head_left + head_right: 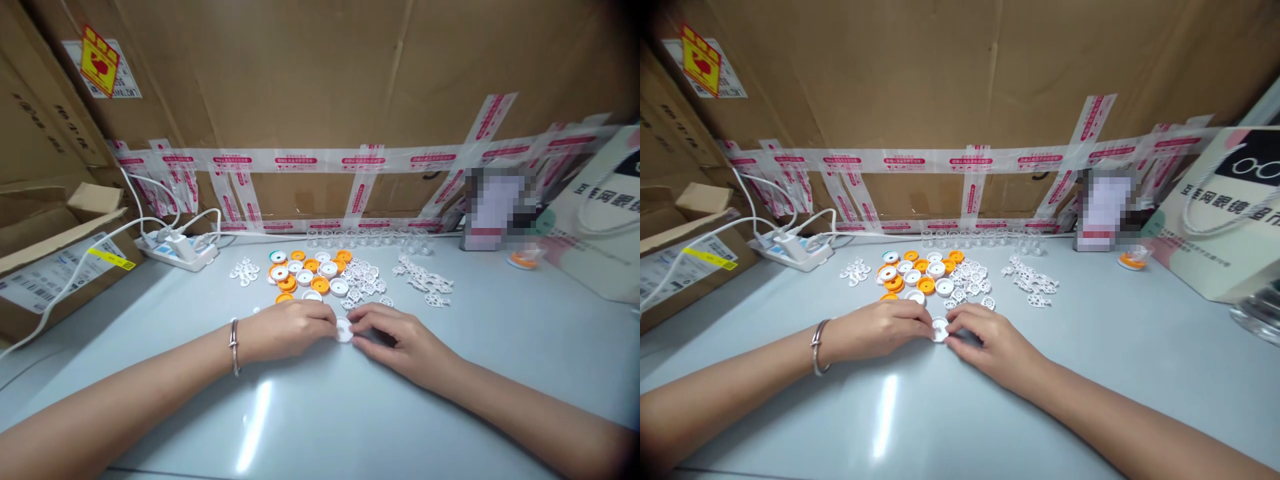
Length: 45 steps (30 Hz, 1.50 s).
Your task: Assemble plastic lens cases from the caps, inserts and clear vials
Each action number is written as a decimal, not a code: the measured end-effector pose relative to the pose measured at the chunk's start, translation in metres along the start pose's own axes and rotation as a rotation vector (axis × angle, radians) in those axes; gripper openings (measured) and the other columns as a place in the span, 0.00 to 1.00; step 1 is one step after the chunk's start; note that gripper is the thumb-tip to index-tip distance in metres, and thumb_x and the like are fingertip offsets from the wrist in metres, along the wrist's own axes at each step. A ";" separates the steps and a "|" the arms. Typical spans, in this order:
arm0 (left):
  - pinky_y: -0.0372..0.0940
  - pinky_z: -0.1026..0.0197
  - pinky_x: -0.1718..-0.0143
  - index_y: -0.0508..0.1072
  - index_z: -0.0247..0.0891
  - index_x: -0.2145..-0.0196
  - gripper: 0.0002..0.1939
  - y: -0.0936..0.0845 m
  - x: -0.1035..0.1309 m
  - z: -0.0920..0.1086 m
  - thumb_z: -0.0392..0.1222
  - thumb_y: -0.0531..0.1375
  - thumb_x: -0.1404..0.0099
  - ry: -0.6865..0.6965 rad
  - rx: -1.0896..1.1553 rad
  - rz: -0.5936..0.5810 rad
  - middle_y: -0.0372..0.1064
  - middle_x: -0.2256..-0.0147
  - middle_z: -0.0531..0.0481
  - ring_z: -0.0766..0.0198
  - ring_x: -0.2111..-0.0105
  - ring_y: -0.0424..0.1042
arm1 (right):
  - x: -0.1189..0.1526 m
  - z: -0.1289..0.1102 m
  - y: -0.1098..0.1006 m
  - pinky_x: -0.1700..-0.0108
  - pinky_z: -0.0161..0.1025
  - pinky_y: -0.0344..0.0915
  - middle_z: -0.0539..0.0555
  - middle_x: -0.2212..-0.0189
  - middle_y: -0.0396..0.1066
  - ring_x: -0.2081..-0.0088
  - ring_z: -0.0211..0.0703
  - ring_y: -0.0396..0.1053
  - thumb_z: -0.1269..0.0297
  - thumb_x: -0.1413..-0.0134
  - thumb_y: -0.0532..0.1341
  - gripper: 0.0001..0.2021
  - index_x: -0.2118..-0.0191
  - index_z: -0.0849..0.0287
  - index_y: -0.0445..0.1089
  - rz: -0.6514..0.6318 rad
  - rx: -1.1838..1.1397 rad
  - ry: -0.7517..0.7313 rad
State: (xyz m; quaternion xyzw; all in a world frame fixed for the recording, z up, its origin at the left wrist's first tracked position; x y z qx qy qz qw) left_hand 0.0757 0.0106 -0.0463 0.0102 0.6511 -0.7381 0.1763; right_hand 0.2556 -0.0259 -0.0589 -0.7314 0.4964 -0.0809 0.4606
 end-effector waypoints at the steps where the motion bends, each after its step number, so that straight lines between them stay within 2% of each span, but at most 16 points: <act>1: 0.66 0.66 0.63 0.71 0.35 0.59 0.14 0.001 0.001 0.000 0.28 0.49 0.36 -0.007 0.003 -0.009 0.71 0.61 0.46 0.66 0.64 0.70 | 0.000 0.000 0.000 0.57 0.36 0.66 0.55 0.60 0.71 0.58 0.40 0.69 0.67 0.47 0.58 0.05 0.65 0.57 0.70 0.002 0.010 -0.001; 5: 0.66 0.65 0.59 0.71 0.36 0.57 0.15 0.004 0.003 0.003 0.28 0.49 0.36 -0.032 0.023 -0.025 0.70 0.58 0.46 0.65 0.61 0.70 | -0.003 -0.002 0.000 0.58 0.37 0.66 0.54 0.61 0.73 0.59 0.41 0.70 0.66 0.48 0.58 0.04 0.66 0.56 0.69 -0.024 0.059 -0.022; 7: 0.65 0.65 0.59 0.71 0.35 0.57 0.15 -0.002 0.003 0.005 0.28 0.49 0.36 -0.024 0.040 -0.020 0.70 0.58 0.46 0.65 0.60 0.69 | -0.006 -0.003 0.001 0.59 0.37 0.67 0.53 0.61 0.73 0.60 0.42 0.70 0.64 0.48 0.58 0.03 0.68 0.56 0.69 -0.041 0.073 -0.007; 10: 0.64 0.65 0.57 0.72 0.35 0.60 0.14 -0.031 0.004 0.001 0.30 0.48 0.35 -0.034 0.071 0.061 0.70 0.60 0.46 0.65 0.59 0.69 | -0.008 -0.004 -0.001 0.57 0.39 0.66 0.53 0.60 0.71 0.58 0.43 0.70 0.59 0.50 0.60 0.06 0.69 0.55 0.66 0.015 0.064 0.082; 11: 0.64 0.65 0.57 0.72 0.34 0.60 0.13 -0.045 0.007 -0.003 0.33 0.49 0.34 -0.075 0.079 0.111 0.71 0.59 0.45 0.66 0.59 0.69 | -0.009 -0.004 -0.003 0.57 0.40 0.66 0.54 0.59 0.71 0.57 0.44 0.69 0.57 0.51 0.60 0.08 0.68 0.55 0.64 0.051 0.053 0.124; 13: 0.63 0.66 0.59 0.73 0.35 0.61 0.12 -0.070 0.019 -0.018 0.37 0.50 0.34 -0.212 0.097 0.115 0.71 0.60 0.46 0.67 0.62 0.69 | -0.009 -0.002 -0.006 0.56 0.41 0.66 0.54 0.58 0.70 0.56 0.46 0.68 0.53 0.53 0.61 0.12 0.67 0.54 0.61 0.104 0.031 0.209; 15: 0.62 0.67 0.61 0.74 0.37 0.63 0.11 -0.088 0.039 -0.038 0.39 0.52 0.35 -0.373 0.061 0.005 0.71 0.63 0.49 0.67 0.64 0.69 | -0.008 0.000 -0.007 0.57 0.42 0.67 0.54 0.59 0.69 0.57 0.46 0.68 0.51 0.54 0.61 0.15 0.64 0.54 0.61 0.093 0.028 0.257; 17: 0.62 0.68 0.64 0.75 0.38 0.66 0.10 -0.095 0.065 -0.060 0.40 0.53 0.38 -0.532 0.025 -0.160 0.72 0.65 0.50 0.67 0.67 0.69 | -0.007 0.001 -0.006 0.58 0.42 0.67 0.54 0.60 0.69 0.59 0.45 0.68 0.51 0.54 0.61 0.16 0.60 0.53 0.62 0.046 0.044 0.261; 20: 0.60 0.68 0.70 0.74 0.38 0.70 0.09 -0.093 0.103 -0.092 0.38 0.54 0.42 -0.793 -0.041 -0.365 0.72 0.70 0.51 0.67 0.71 0.69 | -0.005 0.002 -0.003 0.57 0.42 0.66 0.54 0.60 0.68 0.59 0.45 0.67 0.53 0.52 0.60 0.17 0.57 0.53 0.63 -0.009 0.059 0.218; 23: 0.59 0.68 0.72 0.73 0.38 0.72 0.08 -0.089 0.122 -0.107 0.37 0.54 0.47 -0.908 -0.081 -0.452 0.71 0.72 0.51 0.66 0.73 0.68 | -0.005 0.002 0.000 0.58 0.41 0.66 0.55 0.58 0.67 0.59 0.44 0.67 0.54 0.51 0.60 0.17 0.55 0.53 0.63 -0.042 0.066 0.197; 30: 0.57 0.67 0.73 0.71 0.39 0.73 0.06 -0.081 0.115 -0.107 0.38 0.55 0.49 -0.941 -0.066 -0.463 0.70 0.72 0.52 0.65 0.72 0.67 | -0.003 0.006 -0.003 0.58 0.41 0.66 0.54 0.57 0.67 0.58 0.45 0.67 0.54 0.51 0.60 0.17 0.55 0.52 0.64 -0.055 0.066 0.214; 37: 0.56 0.66 0.75 0.71 0.37 0.73 0.07 -0.082 0.124 -0.118 0.36 0.55 0.51 -1.030 -0.135 -0.455 0.70 0.73 0.49 0.64 0.74 0.66 | -0.002 0.008 -0.003 0.57 0.41 0.66 0.53 0.57 0.67 0.58 0.44 0.67 0.54 0.51 0.60 0.18 0.54 0.51 0.63 -0.070 0.043 0.235; 45: 0.57 0.67 0.73 0.72 0.37 0.73 0.07 -0.080 0.117 -0.109 0.38 0.56 0.51 -1.021 -0.074 -0.495 0.70 0.72 0.50 0.63 0.72 0.67 | -0.002 0.008 -0.004 0.58 0.41 0.66 0.54 0.58 0.68 0.59 0.45 0.67 0.54 0.51 0.60 0.17 0.55 0.52 0.63 -0.059 0.025 0.236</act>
Point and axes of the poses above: each hand's wrist, its own x-axis away from the middle knuckle, its own y-axis out of the palm, z = x × y, the point moved 3 cm from there along -x, towards the middle knuckle
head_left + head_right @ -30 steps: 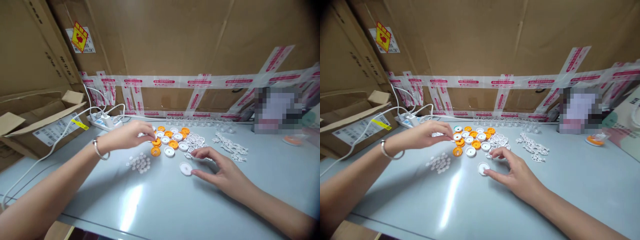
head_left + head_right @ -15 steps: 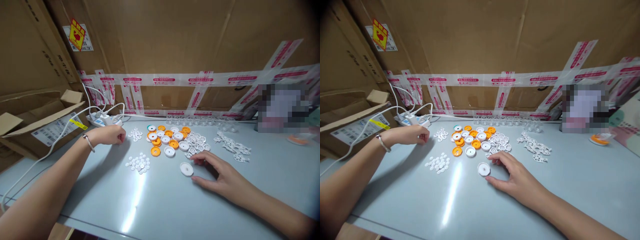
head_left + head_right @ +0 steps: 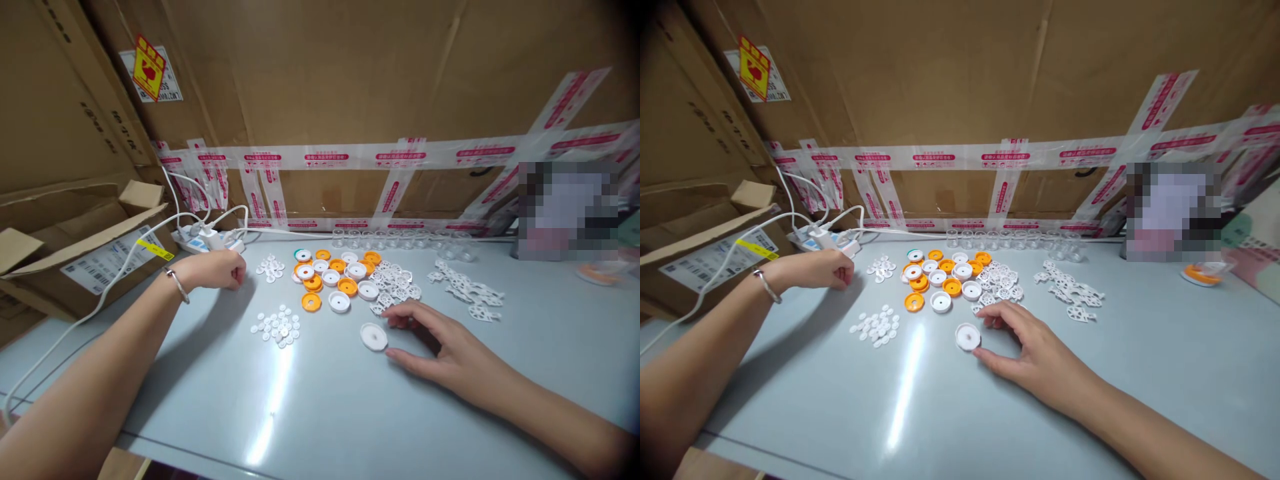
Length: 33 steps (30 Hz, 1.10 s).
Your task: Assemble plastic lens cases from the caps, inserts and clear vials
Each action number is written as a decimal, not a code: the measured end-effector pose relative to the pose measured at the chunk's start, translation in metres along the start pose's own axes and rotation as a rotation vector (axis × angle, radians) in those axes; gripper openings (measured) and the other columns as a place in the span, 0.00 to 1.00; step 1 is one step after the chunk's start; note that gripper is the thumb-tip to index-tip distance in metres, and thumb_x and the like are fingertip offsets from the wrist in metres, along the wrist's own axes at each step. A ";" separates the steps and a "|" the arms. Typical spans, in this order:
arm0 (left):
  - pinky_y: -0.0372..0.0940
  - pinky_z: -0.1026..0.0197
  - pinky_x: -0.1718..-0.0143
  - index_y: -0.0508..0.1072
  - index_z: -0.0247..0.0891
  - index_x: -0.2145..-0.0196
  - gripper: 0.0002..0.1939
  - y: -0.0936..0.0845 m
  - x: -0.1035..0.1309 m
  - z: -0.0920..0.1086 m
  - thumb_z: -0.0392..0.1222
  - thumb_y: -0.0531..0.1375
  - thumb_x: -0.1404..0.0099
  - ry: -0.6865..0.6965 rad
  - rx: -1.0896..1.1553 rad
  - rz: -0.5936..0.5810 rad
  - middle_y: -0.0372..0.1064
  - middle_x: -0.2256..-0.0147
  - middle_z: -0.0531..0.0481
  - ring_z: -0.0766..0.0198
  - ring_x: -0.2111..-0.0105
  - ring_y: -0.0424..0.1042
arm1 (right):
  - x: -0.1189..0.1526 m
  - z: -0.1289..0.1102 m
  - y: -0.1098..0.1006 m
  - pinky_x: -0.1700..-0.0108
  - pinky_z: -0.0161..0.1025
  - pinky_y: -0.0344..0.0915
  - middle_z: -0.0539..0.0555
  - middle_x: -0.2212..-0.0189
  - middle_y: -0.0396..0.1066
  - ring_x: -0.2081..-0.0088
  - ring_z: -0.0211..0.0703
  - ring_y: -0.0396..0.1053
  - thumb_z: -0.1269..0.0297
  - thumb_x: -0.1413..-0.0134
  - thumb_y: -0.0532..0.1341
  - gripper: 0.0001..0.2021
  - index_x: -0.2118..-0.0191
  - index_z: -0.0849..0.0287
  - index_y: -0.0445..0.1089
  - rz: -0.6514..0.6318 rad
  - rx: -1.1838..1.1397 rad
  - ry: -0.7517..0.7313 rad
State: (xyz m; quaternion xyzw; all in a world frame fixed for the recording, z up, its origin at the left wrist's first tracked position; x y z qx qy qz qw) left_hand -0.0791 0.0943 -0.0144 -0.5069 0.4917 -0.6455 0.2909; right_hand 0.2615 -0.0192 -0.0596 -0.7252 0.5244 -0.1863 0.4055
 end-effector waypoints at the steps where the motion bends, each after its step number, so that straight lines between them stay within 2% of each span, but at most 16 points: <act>1: 0.57 0.67 0.73 0.72 0.37 0.73 0.07 0.000 0.000 0.001 0.37 0.56 0.51 -0.001 0.002 -0.001 0.70 0.72 0.49 0.63 0.72 0.67 | 0.000 -0.001 0.000 0.58 0.41 0.66 0.54 0.58 0.68 0.59 0.44 0.68 0.54 0.51 0.60 0.17 0.55 0.52 0.64 0.006 -0.002 -0.003; 13: 0.57 0.67 0.75 0.71 0.37 0.77 0.07 0.001 -0.001 0.001 0.37 0.54 0.53 0.037 0.031 0.025 0.70 0.76 0.51 0.65 0.75 0.66 | 0.000 -0.004 -0.002 0.59 0.40 0.66 0.53 0.60 0.69 0.61 0.43 0.68 0.55 0.50 0.59 0.15 0.56 0.52 0.64 0.006 0.005 -0.008; 20: 0.55 0.68 0.77 0.72 0.37 0.78 0.08 -0.004 0.002 0.002 0.39 0.53 0.51 0.073 0.043 0.049 0.69 0.78 0.52 0.66 0.77 0.65 | -0.001 -0.005 -0.002 0.60 0.40 0.67 0.53 0.61 0.70 0.61 0.44 0.68 0.56 0.51 0.59 0.15 0.56 0.52 0.65 0.017 -0.004 -0.023; 25: 0.56 0.67 0.75 0.74 0.38 0.76 0.10 -0.004 0.003 0.003 0.41 0.53 0.48 0.097 0.035 0.043 0.72 0.75 0.52 0.66 0.76 0.67 | -0.001 -0.003 -0.001 0.59 0.40 0.67 0.54 0.60 0.69 0.61 0.44 0.68 0.56 0.50 0.59 0.15 0.56 0.52 0.64 0.015 -0.005 -0.019; 33: 0.57 0.67 0.74 0.72 0.38 0.78 0.07 -0.008 0.003 0.003 0.38 0.54 0.49 0.106 0.002 0.131 0.71 0.76 0.53 0.67 0.77 0.66 | -0.001 -0.004 -0.002 0.58 0.40 0.65 0.53 0.59 0.69 0.59 0.44 0.68 0.56 0.49 0.58 0.14 0.57 0.52 0.64 0.000 -0.013 -0.013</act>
Point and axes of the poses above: each hand's wrist, its own x-axis away from the middle knuckle, its own y-axis out of the palm, z = x × y, the point moved 3 cm from there along -x, towards the middle knuckle
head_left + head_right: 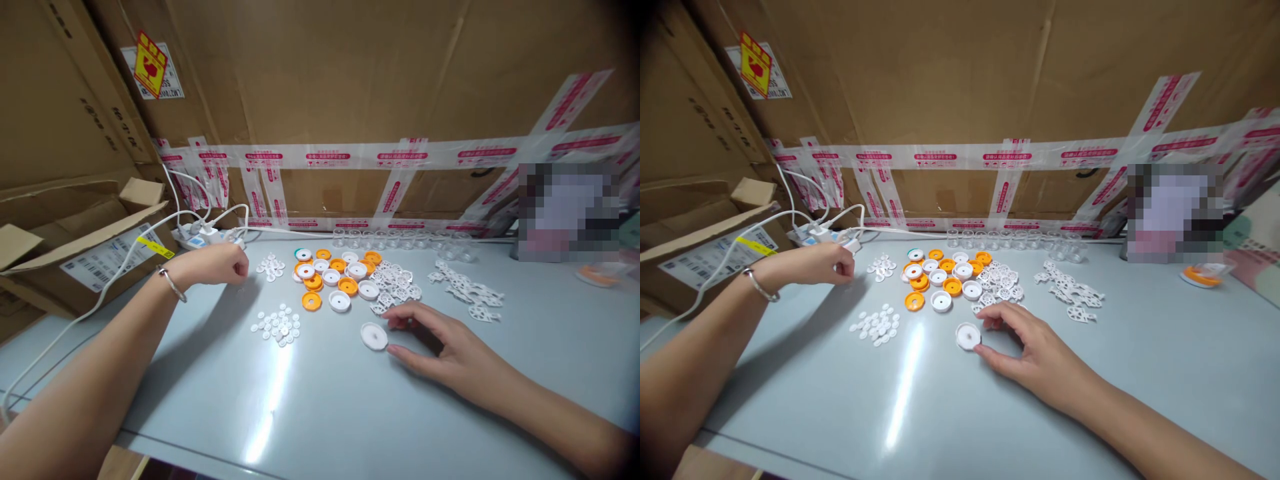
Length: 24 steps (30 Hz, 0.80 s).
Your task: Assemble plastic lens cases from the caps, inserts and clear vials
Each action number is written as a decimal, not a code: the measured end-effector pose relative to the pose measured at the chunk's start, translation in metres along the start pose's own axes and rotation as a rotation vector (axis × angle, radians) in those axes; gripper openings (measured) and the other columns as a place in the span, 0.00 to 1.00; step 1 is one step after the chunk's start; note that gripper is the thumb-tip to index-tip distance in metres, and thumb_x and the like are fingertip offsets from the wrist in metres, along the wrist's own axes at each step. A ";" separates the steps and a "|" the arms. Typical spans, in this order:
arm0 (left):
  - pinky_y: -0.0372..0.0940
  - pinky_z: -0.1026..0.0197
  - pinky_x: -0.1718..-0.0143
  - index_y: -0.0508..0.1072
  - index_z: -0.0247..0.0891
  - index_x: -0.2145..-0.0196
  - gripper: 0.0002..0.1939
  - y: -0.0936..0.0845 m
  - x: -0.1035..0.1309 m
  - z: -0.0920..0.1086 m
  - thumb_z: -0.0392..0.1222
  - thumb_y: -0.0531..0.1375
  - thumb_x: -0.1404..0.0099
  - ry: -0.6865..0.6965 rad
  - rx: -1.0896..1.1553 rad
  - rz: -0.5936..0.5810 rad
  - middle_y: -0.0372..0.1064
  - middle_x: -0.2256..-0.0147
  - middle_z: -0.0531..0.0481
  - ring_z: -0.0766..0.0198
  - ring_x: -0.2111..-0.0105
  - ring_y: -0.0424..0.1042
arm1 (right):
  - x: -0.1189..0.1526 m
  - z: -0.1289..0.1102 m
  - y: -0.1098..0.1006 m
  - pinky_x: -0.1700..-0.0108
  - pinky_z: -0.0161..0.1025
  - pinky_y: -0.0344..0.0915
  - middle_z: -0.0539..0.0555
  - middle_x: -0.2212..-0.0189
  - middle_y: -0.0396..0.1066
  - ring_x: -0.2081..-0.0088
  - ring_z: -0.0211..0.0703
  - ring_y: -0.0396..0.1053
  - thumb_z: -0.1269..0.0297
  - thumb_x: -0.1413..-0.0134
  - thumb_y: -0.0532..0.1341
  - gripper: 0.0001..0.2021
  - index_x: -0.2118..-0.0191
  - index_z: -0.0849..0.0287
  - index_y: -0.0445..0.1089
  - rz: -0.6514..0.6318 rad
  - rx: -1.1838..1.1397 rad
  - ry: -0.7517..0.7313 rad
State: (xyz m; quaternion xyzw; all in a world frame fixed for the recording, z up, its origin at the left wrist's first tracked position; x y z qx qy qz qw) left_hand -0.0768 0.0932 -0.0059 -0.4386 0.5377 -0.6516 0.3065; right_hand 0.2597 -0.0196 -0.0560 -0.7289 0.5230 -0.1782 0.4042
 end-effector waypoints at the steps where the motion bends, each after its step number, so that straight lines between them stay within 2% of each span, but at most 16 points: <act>1: 0.57 0.67 0.74 0.72 0.38 0.77 0.07 -0.002 0.001 0.003 0.39 0.54 0.48 0.009 -0.008 0.015 0.71 0.76 0.53 0.67 0.76 0.66 | 0.000 0.000 0.000 0.57 0.40 0.65 0.53 0.59 0.68 0.59 0.44 0.67 0.56 0.49 0.58 0.14 0.56 0.52 0.64 -0.003 -0.001 0.001; 4: 0.58 0.67 0.71 0.73 0.38 0.75 0.07 -0.010 0.005 0.029 0.40 0.55 0.46 0.112 0.011 0.134 0.71 0.73 0.53 0.67 0.73 0.67 | -0.001 0.001 0.001 0.57 0.40 0.65 0.53 0.59 0.68 0.59 0.43 0.67 0.56 0.49 0.59 0.15 0.56 0.52 0.64 0.002 -0.001 0.009; 7: 0.60 0.67 0.67 0.73 0.37 0.71 0.07 -0.012 0.012 0.073 0.38 0.55 0.42 0.290 0.128 0.372 0.70 0.70 0.52 0.68 0.70 0.67 | -0.001 0.000 0.003 0.58 0.41 0.65 0.53 0.61 0.67 0.60 0.43 0.66 0.56 0.51 0.59 0.16 0.55 0.52 0.64 0.018 0.011 -0.009; 10: 0.60 0.66 0.66 0.72 0.36 0.69 0.07 0.002 0.020 0.122 0.36 0.54 0.39 0.499 0.249 0.540 0.70 0.69 0.50 0.68 0.69 0.68 | -0.003 -0.003 0.005 0.58 0.41 0.65 0.54 0.62 0.67 0.61 0.43 0.66 0.58 0.51 0.60 0.17 0.54 0.54 0.64 0.012 0.020 -0.044; 13: 0.60 0.64 0.64 0.72 0.37 0.69 0.06 0.021 0.022 0.155 0.34 0.55 0.39 0.632 0.228 0.658 0.70 0.70 0.51 0.67 0.68 0.68 | -0.004 -0.005 0.007 0.58 0.41 0.64 0.54 0.63 0.66 0.60 0.43 0.65 0.60 0.51 0.61 0.17 0.54 0.54 0.65 -0.001 0.021 -0.070; 16: 0.60 0.64 0.65 0.71 0.37 0.70 0.05 0.035 0.019 0.169 0.33 0.55 0.39 0.667 0.205 0.719 0.70 0.70 0.53 0.68 0.68 0.68 | -0.006 -0.005 0.007 0.58 0.40 0.64 0.54 0.64 0.66 0.61 0.43 0.64 0.61 0.51 0.60 0.15 0.55 0.55 0.66 -0.002 0.028 -0.091; 24: 0.58 0.64 0.68 0.71 0.37 0.69 0.07 0.051 0.009 0.180 0.35 0.54 0.37 0.683 0.096 0.801 0.71 0.71 0.52 0.68 0.70 0.67 | -0.009 -0.006 0.011 0.59 0.39 0.63 0.54 0.65 0.66 0.62 0.42 0.64 0.60 0.48 0.59 0.11 0.59 0.57 0.68 -0.004 0.011 -0.115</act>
Point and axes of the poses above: each hand's wrist, its own x-axis away from the middle knuckle, its own y-axis out of the palm, z = x × y, the point moved 3 cm from there along -x, towards the middle knuckle
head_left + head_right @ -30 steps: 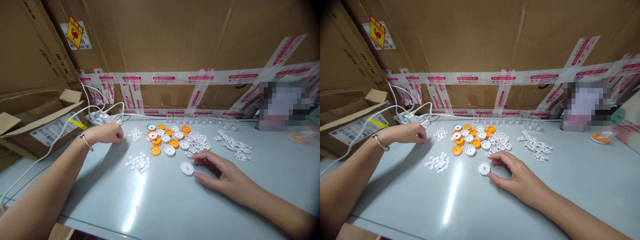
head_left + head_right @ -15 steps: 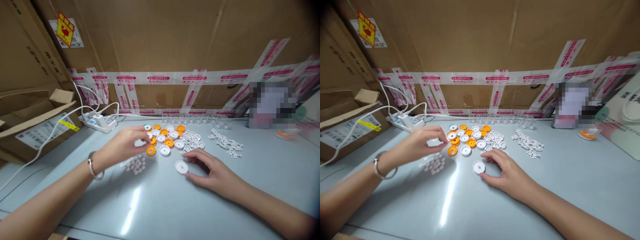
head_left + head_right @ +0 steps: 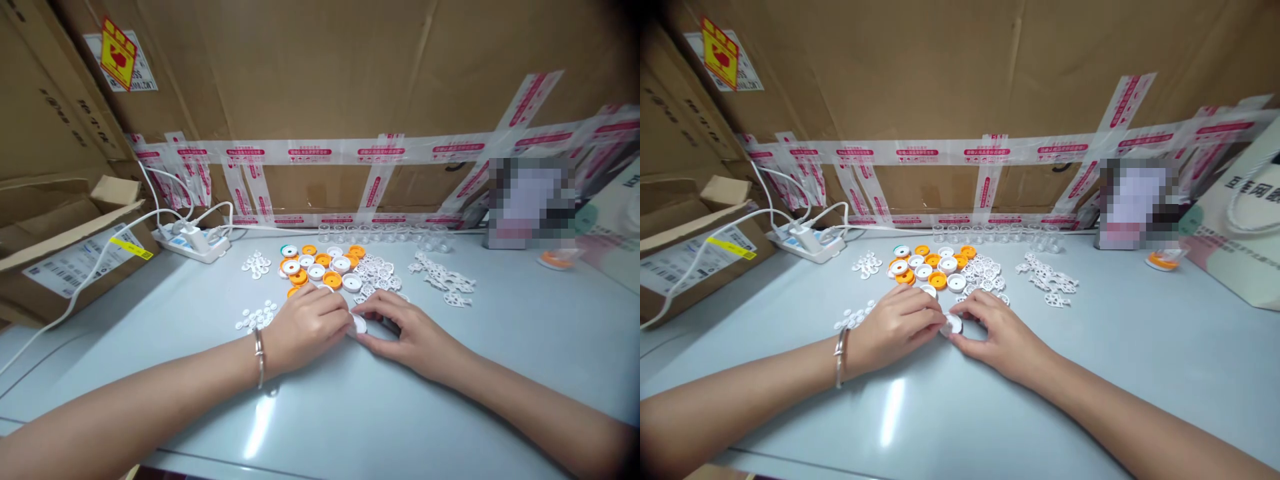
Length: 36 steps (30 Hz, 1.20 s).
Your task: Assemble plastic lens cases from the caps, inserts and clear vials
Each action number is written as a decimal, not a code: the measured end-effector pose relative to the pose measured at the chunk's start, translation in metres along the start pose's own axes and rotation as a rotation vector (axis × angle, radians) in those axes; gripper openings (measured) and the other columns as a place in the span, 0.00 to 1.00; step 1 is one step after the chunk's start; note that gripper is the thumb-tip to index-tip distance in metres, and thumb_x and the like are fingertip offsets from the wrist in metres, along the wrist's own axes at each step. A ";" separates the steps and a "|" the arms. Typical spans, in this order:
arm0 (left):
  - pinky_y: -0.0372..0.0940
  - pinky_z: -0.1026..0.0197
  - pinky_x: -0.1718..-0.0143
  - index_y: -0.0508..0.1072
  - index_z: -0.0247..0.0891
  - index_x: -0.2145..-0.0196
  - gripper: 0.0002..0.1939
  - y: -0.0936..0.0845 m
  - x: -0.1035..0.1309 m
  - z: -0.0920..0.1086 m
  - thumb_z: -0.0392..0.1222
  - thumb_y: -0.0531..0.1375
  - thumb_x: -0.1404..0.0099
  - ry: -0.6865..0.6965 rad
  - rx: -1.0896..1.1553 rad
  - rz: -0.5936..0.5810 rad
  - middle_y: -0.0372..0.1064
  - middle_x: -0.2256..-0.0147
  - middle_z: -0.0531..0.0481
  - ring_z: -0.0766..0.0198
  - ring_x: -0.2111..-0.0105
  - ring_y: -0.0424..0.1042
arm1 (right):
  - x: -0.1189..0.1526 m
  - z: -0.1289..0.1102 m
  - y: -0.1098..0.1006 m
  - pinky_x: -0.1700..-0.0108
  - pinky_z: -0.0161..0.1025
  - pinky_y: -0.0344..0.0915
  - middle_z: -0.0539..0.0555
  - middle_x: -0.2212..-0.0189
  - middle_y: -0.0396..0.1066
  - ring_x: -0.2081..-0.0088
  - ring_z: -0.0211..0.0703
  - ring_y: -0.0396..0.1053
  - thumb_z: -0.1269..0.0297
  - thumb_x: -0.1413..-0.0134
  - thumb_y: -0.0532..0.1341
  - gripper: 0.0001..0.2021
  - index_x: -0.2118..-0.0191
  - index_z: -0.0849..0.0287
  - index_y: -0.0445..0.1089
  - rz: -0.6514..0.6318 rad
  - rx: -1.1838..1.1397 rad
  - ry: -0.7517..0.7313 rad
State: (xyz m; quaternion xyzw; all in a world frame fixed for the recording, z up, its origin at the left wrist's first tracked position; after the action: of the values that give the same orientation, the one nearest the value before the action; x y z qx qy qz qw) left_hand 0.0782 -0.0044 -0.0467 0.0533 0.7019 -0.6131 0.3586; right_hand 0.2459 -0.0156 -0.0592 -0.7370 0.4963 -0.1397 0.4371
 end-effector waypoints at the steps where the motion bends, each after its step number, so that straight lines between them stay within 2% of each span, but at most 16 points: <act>1: 0.57 0.64 0.68 0.72 0.37 0.69 0.07 0.001 0.000 0.000 0.35 0.54 0.37 0.008 -0.006 0.009 0.71 0.71 0.52 0.67 0.70 0.66 | 0.000 0.000 0.000 0.59 0.39 0.63 0.54 0.65 0.66 0.62 0.42 0.64 0.60 0.48 0.59 0.11 0.59 0.57 0.68 -0.001 -0.001 -0.001; 13: 0.57 0.64 0.69 0.72 0.37 0.69 0.08 0.006 -0.001 0.000 0.37 0.53 0.36 0.019 0.020 0.029 0.71 0.71 0.52 0.67 0.70 0.66 | -0.001 0.002 0.002 0.60 0.38 0.62 0.53 0.67 0.66 0.63 0.41 0.64 0.61 0.49 0.60 0.10 0.60 0.57 0.69 0.010 -0.011 -0.028; 25: 0.57 0.64 0.69 0.72 0.37 0.67 0.08 0.006 -0.001 0.002 0.36 0.53 0.35 0.038 -0.008 0.003 0.71 0.70 0.52 0.68 0.70 0.66 | 0.000 0.004 0.003 0.61 0.38 0.62 0.52 0.68 0.65 0.64 0.41 0.64 0.58 0.49 0.61 0.11 0.61 0.57 0.69 0.003 -0.019 -0.020; 32: 0.59 0.63 0.70 0.72 0.38 0.67 0.07 0.007 0.000 0.004 0.34 0.54 0.37 0.057 0.009 0.019 0.72 0.70 0.52 0.67 0.70 0.67 | -0.002 0.003 0.003 0.62 0.38 0.63 0.52 0.69 0.66 0.65 0.41 0.65 0.54 0.53 0.63 0.15 0.61 0.58 0.69 0.026 -0.038 -0.008; 34: 0.62 0.63 0.68 0.72 0.37 0.65 0.06 0.002 0.000 0.003 0.33 0.55 0.37 0.076 0.041 0.054 0.73 0.68 0.50 0.66 0.68 0.69 | -0.002 0.001 -0.001 0.63 0.38 0.63 0.52 0.69 0.66 0.66 0.40 0.65 0.53 0.56 0.64 0.19 0.59 0.57 0.68 0.046 -0.071 0.012; 36: 0.65 0.62 0.65 0.71 0.36 0.62 0.07 -0.015 -0.001 0.001 0.33 0.55 0.37 0.075 0.075 0.134 0.73 0.65 0.48 0.66 0.65 0.70 | 0.002 -0.004 -0.012 0.63 0.38 0.64 0.52 0.68 0.67 0.67 0.40 0.66 0.52 0.56 0.64 0.20 0.57 0.56 0.67 0.111 -0.111 0.021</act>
State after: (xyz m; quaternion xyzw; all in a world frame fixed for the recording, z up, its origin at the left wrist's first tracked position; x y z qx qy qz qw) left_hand 0.0718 -0.0087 -0.0342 0.1365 0.6862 -0.6112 0.3700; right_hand 0.2519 -0.0179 -0.0485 -0.7299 0.5480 -0.0951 0.3974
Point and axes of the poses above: each hand's wrist, its own x-axis away from the middle knuckle, its own y-axis out of the palm, z = x × y, the point moved 3 cm from there along -x, towards the middle knuckle
